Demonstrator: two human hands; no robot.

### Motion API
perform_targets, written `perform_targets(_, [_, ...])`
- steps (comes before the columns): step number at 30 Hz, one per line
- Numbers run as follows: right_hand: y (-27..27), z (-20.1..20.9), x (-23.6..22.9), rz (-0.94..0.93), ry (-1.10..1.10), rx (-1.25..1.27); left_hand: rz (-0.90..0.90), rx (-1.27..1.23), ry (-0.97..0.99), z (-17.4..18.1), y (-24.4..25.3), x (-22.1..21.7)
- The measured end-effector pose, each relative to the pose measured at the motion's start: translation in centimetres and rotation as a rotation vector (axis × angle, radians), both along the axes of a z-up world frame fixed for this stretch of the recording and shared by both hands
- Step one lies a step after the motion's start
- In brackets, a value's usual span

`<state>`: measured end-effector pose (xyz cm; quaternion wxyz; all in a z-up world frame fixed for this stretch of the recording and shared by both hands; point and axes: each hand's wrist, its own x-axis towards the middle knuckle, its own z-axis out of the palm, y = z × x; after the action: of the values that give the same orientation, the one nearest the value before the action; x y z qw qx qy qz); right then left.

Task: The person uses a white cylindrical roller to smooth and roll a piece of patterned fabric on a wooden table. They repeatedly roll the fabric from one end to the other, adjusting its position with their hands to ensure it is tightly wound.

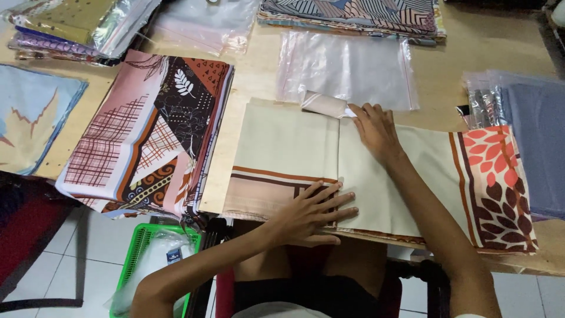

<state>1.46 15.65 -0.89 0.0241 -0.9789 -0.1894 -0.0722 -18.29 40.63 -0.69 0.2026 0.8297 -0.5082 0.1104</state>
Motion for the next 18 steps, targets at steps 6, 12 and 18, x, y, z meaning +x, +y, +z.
perform_targets(6, [-0.1, 2.9, -5.7, 0.19, -0.153, 0.222, 0.04, -0.008, -0.04, -0.5, -0.2, 0.2])
perform_targets(12, [-0.7, -0.3, -7.6, 0.254, -0.079, 0.141, 0.045, -0.001, -0.036, -0.6, -0.2, 0.0])
perform_targets(18, [1.0, 1.1, -4.4, 0.123, -0.066, 0.093, 0.035, 0.028, 0.007, -0.8, 0.0, 0.0])
